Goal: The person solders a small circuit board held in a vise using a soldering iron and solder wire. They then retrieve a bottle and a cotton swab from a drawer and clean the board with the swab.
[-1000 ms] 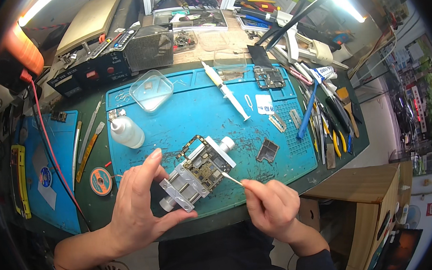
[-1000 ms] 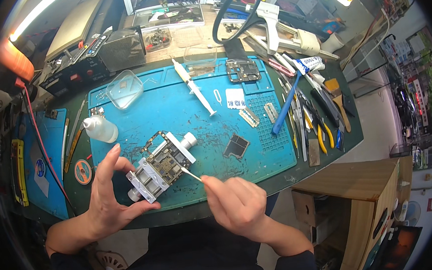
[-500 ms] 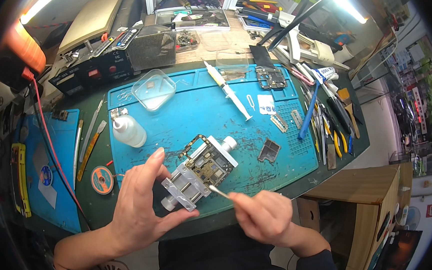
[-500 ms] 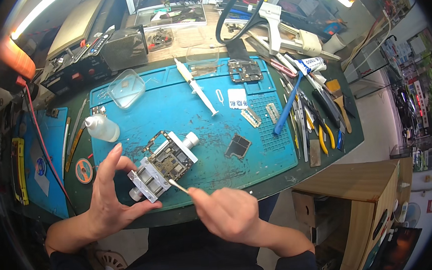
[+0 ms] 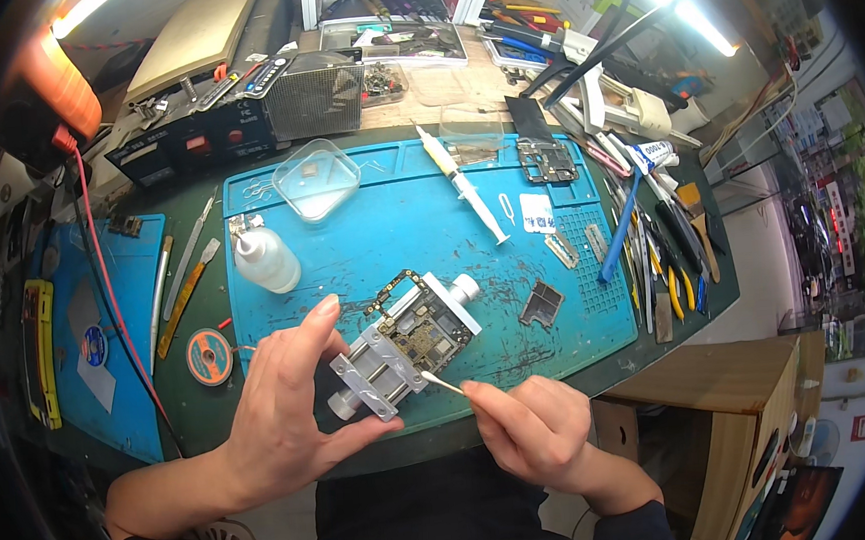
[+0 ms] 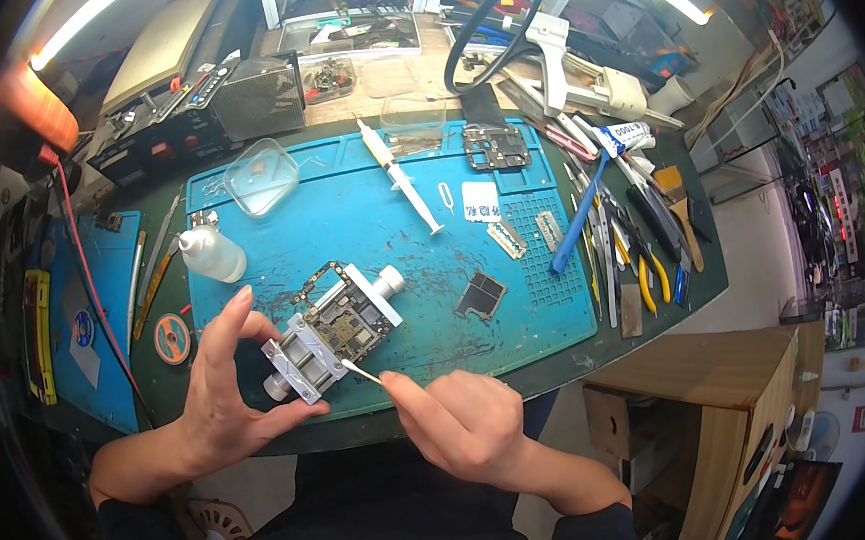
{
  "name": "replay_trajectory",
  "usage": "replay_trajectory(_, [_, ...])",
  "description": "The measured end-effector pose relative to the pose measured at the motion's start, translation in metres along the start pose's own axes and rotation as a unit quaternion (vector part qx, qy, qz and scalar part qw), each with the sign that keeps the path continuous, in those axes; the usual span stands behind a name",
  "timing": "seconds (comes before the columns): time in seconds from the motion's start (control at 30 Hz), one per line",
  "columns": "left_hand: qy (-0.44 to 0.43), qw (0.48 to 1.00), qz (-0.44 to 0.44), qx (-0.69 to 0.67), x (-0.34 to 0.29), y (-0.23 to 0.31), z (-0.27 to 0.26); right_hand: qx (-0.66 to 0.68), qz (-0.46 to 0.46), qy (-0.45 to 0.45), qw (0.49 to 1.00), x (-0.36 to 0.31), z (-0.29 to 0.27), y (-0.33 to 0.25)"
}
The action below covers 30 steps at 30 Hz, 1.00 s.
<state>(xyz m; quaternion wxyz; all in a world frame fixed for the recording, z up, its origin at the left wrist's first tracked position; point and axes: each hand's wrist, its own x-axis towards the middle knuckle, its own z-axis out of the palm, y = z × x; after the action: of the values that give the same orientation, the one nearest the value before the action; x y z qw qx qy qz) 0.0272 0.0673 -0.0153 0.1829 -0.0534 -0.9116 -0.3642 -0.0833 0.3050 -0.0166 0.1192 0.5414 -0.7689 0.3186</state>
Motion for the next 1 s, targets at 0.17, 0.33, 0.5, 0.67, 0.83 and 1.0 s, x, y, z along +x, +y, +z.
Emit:
replay_trajectory(0.17, [-0.009, 1.0, 0.005, 0.017, 0.001, 0.0, -0.001, -0.02, -0.01, -0.011, 1.0, 0.012, 0.003, -0.004])
replay_trajectory(0.33, [0.009, 1.0, 0.005, -0.011, 0.002, 0.001, 0.0, -0.042, -0.03, -0.014, 0.999, 0.004, -0.005, -0.003])
replay_trajectory(0.5, [0.009, 1.0, 0.002, -0.009, 0.002, 0.001, 0.001, -0.055, -0.053, -0.021, 0.997, 0.023, 0.003, 0.003])
replay_trajectory(0.67, [0.009, 1.0, 0.005, -0.021, 0.003, 0.002, -0.002, -0.069, -0.062, -0.047, 0.995, 0.018, -0.008, 0.0])
replay_trajectory(0.83, [0.014, 1.0, 0.0, -0.015, 0.004, 0.004, -0.001, -0.07, -0.075, -0.045, 0.994, 0.033, 0.003, 0.002])
replay_trajectory(1.0, [0.016, 1.0, 0.007, -0.02, 0.005, 0.003, -0.002, -0.079, -0.073, -0.058, 0.993, 0.029, -0.002, 0.003])
